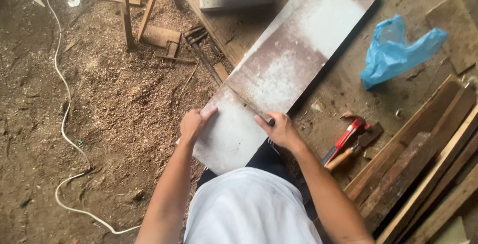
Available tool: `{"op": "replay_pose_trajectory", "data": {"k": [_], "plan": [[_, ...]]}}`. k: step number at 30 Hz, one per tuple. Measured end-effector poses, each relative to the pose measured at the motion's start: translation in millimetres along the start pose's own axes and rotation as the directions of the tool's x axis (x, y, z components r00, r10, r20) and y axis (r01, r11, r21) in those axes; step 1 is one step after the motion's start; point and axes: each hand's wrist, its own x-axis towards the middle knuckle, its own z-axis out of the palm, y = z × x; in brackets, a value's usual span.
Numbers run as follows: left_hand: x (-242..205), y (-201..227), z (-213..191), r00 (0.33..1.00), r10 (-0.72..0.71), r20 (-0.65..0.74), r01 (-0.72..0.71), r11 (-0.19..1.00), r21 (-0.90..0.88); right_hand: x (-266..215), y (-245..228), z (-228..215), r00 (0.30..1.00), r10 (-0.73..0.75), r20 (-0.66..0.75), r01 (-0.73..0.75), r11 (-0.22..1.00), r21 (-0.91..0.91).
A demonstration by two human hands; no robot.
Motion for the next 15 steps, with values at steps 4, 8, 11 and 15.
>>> {"op": "replay_pose_trajectory", "data": {"k": [4, 8, 11, 15], "plan": [[1, 4, -12, 0.999, 0.04, -0.022, -0.041, 0.998, -0.043, -15, -59, -39, 0.986, 0.128, 0.105, -0.136, 0.988, 0.075], [-10, -11, -18, 0.987, 0.128, -0.098, -0.128, 0.992, 0.011, -50, -86, -83, 0.924, 0.268, 0.272, -0.284, 0.959, 0.021], [7, 0, -23, 0.993, 0.098, -0.06, -0.097, 0.995, 0.012, -86, -84, -102, 0.973, 0.175, 0.15, -0.183, 0.982, 0.041], [4, -4, -20, 0.993, 0.104, -0.048, -0.101, 0.993, 0.06, -87, -73, -88, 0.966, 0.173, 0.19, -0.191, 0.978, 0.082]]}}
